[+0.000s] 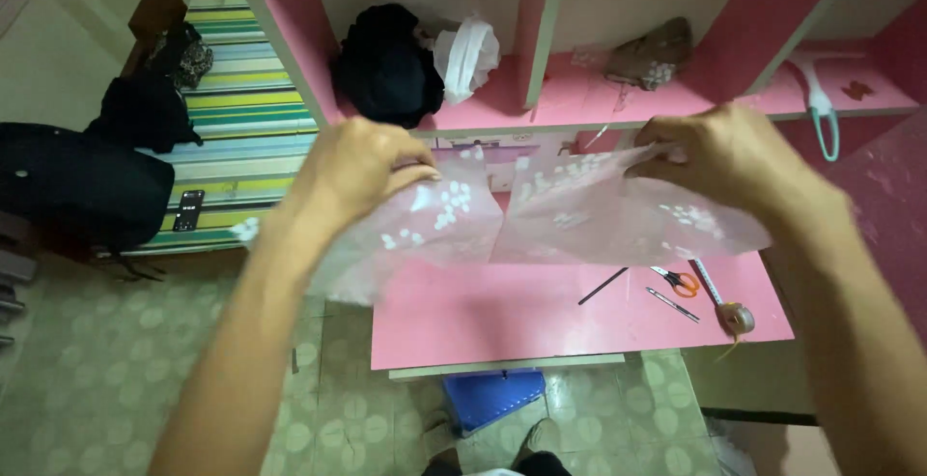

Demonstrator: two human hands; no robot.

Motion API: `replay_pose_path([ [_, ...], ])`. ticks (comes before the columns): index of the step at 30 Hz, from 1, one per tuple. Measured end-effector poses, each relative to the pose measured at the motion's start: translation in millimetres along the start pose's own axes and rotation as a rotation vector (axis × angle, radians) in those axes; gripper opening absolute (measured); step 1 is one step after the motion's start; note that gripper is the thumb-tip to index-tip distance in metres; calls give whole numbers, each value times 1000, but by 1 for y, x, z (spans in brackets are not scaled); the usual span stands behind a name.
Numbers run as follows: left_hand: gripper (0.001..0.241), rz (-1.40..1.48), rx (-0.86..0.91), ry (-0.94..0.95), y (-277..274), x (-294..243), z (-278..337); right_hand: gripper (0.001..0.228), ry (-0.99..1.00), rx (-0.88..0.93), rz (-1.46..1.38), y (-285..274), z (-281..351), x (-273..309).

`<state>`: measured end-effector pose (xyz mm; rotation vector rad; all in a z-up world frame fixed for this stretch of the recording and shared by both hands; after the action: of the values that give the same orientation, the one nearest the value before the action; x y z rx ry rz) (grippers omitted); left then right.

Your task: Measuring, marking, and cutting a floral patterned vinyl decal to fit a pink shelf unit.

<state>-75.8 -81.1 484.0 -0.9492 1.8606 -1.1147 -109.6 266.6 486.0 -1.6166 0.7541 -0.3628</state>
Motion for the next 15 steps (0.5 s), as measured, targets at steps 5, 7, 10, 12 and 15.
replay_pose_path([
  [5,21,-56,198,-109,-53,-20,-14,28,114,131,-200,-56,-10,11],
  [7,23,-46,238,-173,-63,-19,-16,27,283,267,-276,-72,-9,13],
  [10,16,86,159,-196,-73,-13,-21,22,341,325,-426,-80,-4,10],
  [12,13,217,143,-146,-63,-14,-22,22,349,342,-454,-78,7,1],
  [15,14,283,-41,19,-40,-15,-7,23,377,286,-432,-66,23,-11],
])
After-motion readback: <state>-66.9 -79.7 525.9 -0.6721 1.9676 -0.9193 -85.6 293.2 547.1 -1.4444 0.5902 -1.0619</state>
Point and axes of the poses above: each hand's wrist, its own z-axis away from the middle knuckle, its own y-axis out of the palm, x = y × z, the point moved 6 cm from there along -z, towards the middle knuckle, and after that the axes turned 14 degrees about -y, right-handed, at the moved point
